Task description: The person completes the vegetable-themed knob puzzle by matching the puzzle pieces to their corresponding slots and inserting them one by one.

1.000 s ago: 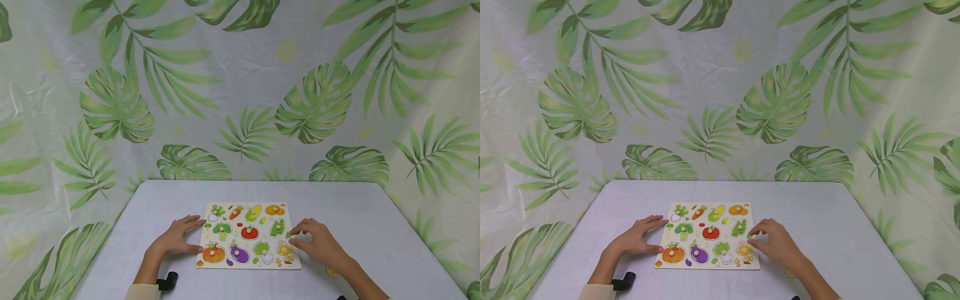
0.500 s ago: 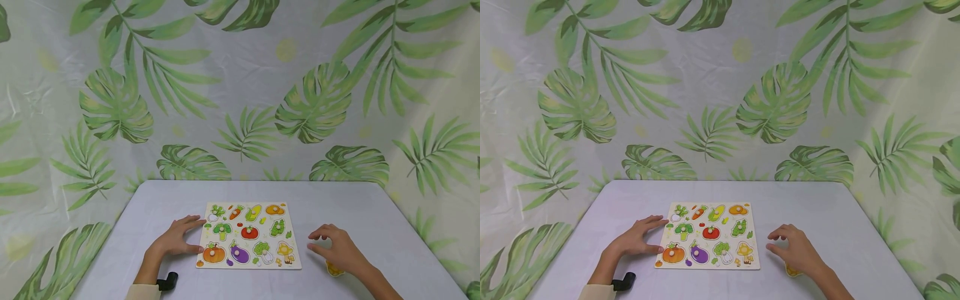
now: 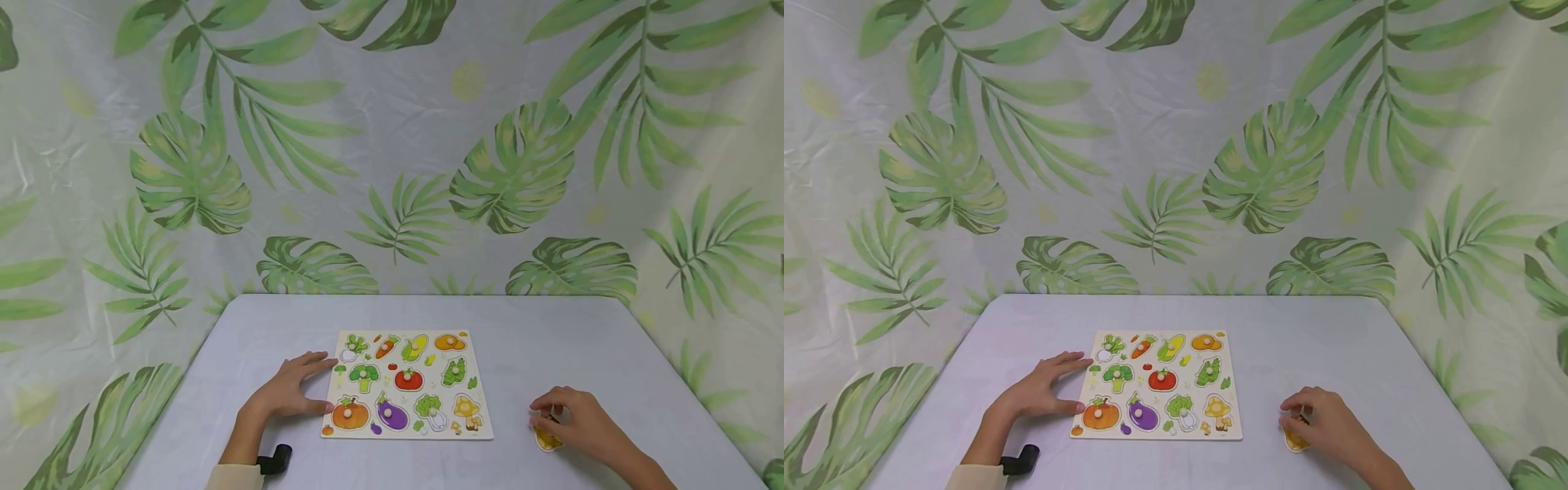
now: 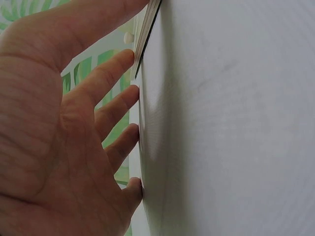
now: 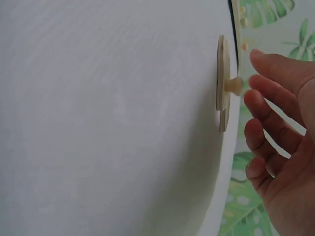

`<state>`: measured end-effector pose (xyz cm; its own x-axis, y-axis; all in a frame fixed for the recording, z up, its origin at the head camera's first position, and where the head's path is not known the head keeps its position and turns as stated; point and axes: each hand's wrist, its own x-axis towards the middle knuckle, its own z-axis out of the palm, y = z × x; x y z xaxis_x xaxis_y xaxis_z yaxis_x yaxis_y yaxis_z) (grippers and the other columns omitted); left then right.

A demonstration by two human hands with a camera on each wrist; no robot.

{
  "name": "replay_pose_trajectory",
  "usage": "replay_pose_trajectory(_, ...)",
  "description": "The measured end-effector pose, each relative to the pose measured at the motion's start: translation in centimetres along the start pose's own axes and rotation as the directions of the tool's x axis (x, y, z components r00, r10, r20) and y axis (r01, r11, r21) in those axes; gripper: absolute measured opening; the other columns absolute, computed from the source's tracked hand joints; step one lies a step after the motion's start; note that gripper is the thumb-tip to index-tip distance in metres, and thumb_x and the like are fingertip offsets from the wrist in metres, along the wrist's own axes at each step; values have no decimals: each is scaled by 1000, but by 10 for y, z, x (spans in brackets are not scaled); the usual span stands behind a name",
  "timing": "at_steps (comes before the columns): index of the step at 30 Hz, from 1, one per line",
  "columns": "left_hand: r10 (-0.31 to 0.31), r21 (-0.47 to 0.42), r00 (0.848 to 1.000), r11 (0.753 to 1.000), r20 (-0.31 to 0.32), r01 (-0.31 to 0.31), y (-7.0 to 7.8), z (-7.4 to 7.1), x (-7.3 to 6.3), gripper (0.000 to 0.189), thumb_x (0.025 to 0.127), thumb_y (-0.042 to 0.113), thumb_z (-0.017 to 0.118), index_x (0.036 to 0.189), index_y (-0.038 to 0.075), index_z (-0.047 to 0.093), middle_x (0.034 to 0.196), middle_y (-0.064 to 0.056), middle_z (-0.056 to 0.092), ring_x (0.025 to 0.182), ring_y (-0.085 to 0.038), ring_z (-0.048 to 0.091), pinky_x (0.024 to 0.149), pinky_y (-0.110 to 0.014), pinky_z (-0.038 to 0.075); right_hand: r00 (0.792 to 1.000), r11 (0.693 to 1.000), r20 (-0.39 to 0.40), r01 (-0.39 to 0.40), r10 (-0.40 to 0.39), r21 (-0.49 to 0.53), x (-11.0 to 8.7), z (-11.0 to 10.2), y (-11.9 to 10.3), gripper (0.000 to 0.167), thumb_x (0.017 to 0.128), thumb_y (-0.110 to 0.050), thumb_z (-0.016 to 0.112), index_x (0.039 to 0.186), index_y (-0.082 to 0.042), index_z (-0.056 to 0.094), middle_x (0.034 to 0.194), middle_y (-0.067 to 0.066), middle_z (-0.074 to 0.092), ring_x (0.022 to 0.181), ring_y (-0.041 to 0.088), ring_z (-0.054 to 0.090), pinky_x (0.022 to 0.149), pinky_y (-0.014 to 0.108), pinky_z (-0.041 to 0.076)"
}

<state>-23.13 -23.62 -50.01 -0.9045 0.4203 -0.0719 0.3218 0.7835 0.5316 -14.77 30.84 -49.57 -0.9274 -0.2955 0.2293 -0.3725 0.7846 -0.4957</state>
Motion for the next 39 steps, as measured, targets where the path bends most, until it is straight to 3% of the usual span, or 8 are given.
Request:
replay_pose_trajectory(5,-2,0,1000,1000,-3,2,1,-1,0,87,74,54,84,150,23,55,163,-11,42,154,-46,28,122,-75,11,999,998,6,47,-48,31,-6,-1,7,11,85,-27,85,90,-21,77,77,-24,60,70,-3,52,59,21,47)
replay_pose_trajectory(13,5,-3,1000,1000,-3,-5,1,-1,0,88,75,54,84,151,23,54,163,-12,42,154,-46,27,122,-75,10,998,998,17,57,-57,10,-13,-2,17,12,84,-33,86,88,-28,76,78,-28,59,72,-6,51,62,22,47)
replay_pose_trajectory(18,-5,-5,1000,1000,-4,5,1,-1,0,88,74,55,84,151,23,54,163,-11,42,155,-45,27,123,-75,10,989,986,-6,151,-151,66,-18,-4,24,14,82,-23,87,90,-24,76,80,-25,63,70,-4,53,59,20,46)
replay_pose_trajectory(27,-12,-8,1000,1000,3,12,3,-1,-1,88,74,54,84,151,23,54,163,-11,41,155,-45,26,122,-75,10,954,942,36,287,-297,173,-18,-6,34,23,84,1,80,101,-15,77,86,-12,69,74,0,57,59,21,47)
replay_pose_trajectory(34,-14,-6,1000,1000,4,14,4,-1,-1,88,74,54,84,151,23,54,164,-11,41,155,-45,26,123,-74,9,949,932,73,286,-308,224,-19,-8,36,24,85,1,79,103,-14,78,91,-6,72,76,0,57,59,22,48)
replay_pose_trajectory(39,-18,-4,1000,1000,1,18,2,1,0,88,73,54,84,151,24,54,164,-10,41,155,-44,26,123,-74,9,960,948,83,246,-267,202,-18,-11,30,20,87,-4,80,104,-15,78,92,-10,71,76,-3,56,60,21,49)
